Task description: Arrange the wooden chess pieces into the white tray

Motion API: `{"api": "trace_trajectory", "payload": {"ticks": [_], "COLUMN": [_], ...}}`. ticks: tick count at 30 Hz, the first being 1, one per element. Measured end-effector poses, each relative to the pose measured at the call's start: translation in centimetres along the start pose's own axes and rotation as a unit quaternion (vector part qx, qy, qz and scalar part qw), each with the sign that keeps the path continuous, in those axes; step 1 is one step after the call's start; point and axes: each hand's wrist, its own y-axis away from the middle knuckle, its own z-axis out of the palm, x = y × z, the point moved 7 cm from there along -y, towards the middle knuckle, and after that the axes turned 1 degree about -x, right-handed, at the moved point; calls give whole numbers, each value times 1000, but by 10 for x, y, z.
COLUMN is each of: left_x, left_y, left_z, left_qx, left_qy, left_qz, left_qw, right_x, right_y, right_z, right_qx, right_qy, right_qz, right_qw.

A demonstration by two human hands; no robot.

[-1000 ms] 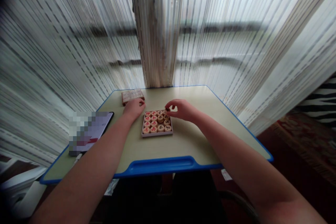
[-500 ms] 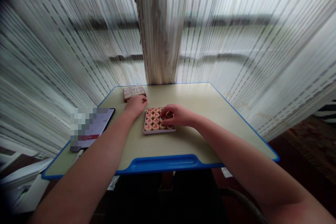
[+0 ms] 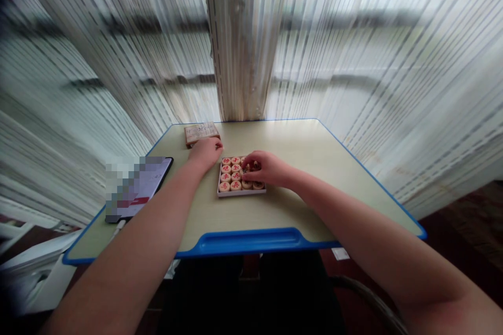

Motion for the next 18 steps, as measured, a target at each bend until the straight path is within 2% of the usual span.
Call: {"api": "trace_trajectory", "payload": {"ticks": [4, 13, 18], "left_x": [1, 2, 2], "left_y": [1, 0, 2], "left_z": [0, 1, 0], "left_qx": [-1, -2, -5], "left_qy": [-5, -6, -5], "left_qz": [0, 6, 5], "left_qw": [1000, 1000, 1000], "right_x": [2, -6, -4], "right_y": [0, 2, 1], "right_z": [1, 1, -3], "right_qx": [-15, -56, -23], "right_qy": [-5, -12, -29], "right_qz": [11, -15, -25], "right_qw": [1000, 998, 999]}}
